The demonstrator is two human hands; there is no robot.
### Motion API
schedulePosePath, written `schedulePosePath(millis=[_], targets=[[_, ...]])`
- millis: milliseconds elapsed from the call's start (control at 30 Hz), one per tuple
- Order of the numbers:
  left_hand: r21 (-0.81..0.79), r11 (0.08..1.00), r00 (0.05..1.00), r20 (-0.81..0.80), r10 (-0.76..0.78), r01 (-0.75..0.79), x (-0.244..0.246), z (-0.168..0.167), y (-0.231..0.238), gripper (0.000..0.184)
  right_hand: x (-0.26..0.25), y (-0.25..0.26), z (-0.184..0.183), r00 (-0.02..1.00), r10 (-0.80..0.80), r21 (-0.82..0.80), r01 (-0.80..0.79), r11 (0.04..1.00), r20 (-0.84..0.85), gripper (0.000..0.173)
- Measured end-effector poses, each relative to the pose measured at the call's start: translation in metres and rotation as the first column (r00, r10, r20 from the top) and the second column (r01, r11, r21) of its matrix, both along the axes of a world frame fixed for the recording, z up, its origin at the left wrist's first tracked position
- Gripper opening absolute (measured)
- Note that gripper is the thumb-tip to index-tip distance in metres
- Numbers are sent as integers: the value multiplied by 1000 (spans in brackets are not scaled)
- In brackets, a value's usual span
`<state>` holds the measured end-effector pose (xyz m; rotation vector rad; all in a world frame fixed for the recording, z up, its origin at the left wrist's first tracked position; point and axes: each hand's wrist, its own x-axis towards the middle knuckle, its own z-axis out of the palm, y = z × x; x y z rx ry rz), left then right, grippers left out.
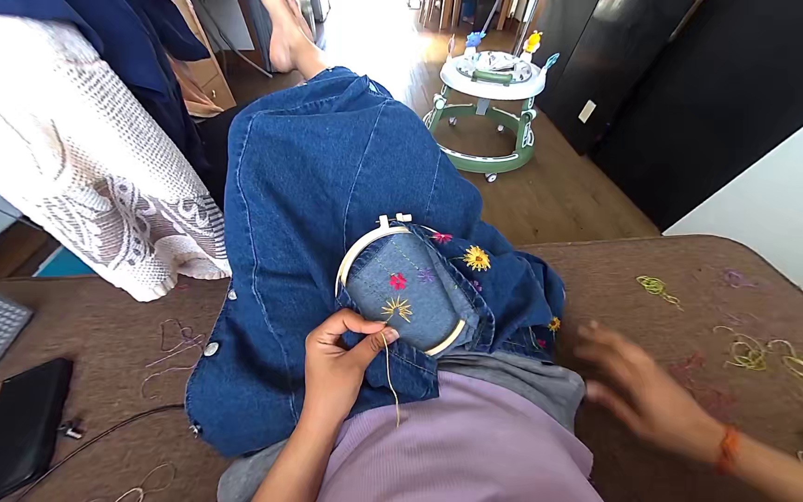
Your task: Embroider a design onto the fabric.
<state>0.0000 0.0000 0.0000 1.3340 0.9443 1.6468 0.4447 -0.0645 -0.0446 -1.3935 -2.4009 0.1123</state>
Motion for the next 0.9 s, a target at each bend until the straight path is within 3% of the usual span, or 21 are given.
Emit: schedulePosePath(millis=[100,167,267,400,533,667,733,833,900], targets=[[7,1000,1000,-19,12,-12,2,0,1,17,-1,-75,-36,974,177,-227,-143,963,141,66],[17,1000,999,-32,18,-17,3,0,2,17,-22,-104,-46,964,185,-253,-134,958,192,70],[26,999,998,-40,39,-38,4,-1,0,17,-53,-122,-51,991,74,-228,-47,973,114,42],[37,998,999,-27,43,-42,3,0,0,16,-83,-115,-45,973,-217,-90,224,970,79,26],[33,999,999,-14,38,-38,3,0,-1,16,-104,-97,-42,927,-354,-45,362,931,124,22],[38,999,999,-11,37,-37,2,0,-1,15,-107,-88,-31,926,-357,-264,378,887,126,27],[32,999,999,-11,39,-39,2,1,-1,15,-107,-77,-12,918,-365,-484,392,782,154,34],[26,999,999,-11,38,-38,2,1,0,15,-86,-56,-14,892,-372,-514,452,729,257,47],[29,999,999,-9,39,-39,2,0,0,15,-58,-31,-15,865,-396,-506,502,701,309,43]])
